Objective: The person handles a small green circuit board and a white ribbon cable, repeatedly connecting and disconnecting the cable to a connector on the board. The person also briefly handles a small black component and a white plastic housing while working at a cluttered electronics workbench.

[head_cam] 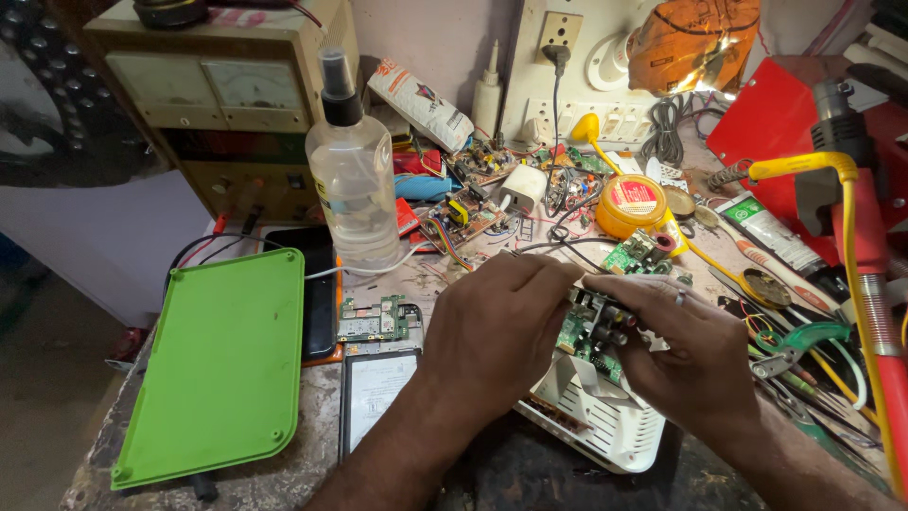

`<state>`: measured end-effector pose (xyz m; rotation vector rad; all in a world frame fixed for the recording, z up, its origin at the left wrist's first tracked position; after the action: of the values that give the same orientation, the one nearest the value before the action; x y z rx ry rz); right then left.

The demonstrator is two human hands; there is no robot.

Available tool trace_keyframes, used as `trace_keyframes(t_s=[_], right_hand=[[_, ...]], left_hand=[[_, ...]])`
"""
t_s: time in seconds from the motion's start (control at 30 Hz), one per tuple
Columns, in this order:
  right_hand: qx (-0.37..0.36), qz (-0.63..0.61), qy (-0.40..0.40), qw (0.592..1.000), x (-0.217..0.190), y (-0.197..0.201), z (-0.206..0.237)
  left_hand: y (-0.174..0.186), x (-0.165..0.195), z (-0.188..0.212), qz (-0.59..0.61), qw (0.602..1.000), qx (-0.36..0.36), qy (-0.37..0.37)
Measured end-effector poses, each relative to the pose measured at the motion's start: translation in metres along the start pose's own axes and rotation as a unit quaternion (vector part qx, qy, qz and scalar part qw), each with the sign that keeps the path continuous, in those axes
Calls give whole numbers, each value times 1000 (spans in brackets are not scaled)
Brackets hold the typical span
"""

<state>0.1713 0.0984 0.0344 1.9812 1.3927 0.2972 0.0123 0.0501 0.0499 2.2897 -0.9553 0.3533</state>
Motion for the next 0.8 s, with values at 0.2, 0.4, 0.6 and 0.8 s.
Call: trace_keyframes(t_s=[0.2, 0.4, 0.6, 0.8], right_hand=[[6, 15, -19, 1000, -2, 0, 5], [3, 8, -53, 999, -1, -1, 7], [5, -7, -43, 999, -6, -2, 5], [-2, 4, -7, 1000, -11, -2, 1]], left_hand=[[0, 2, 1, -29, 999, 13, -9], [0, 5, 5, -35, 999, 28, -30], [-2, 1, 5, -28, 999, 24, -17], [-6, -6, 7, -17, 1000, 10, 10]])
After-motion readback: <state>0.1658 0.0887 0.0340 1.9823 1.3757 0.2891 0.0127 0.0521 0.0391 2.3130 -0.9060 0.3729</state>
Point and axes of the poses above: each hand's wrist, its own z-axis away from the middle knuckle, its own y-axis out of the back of the hand, x = y × z, the point moved 8 cm from there along -z, towards the middle knuckle, and after that the axes turned 6 degrees about y, right-handed, at the moved point
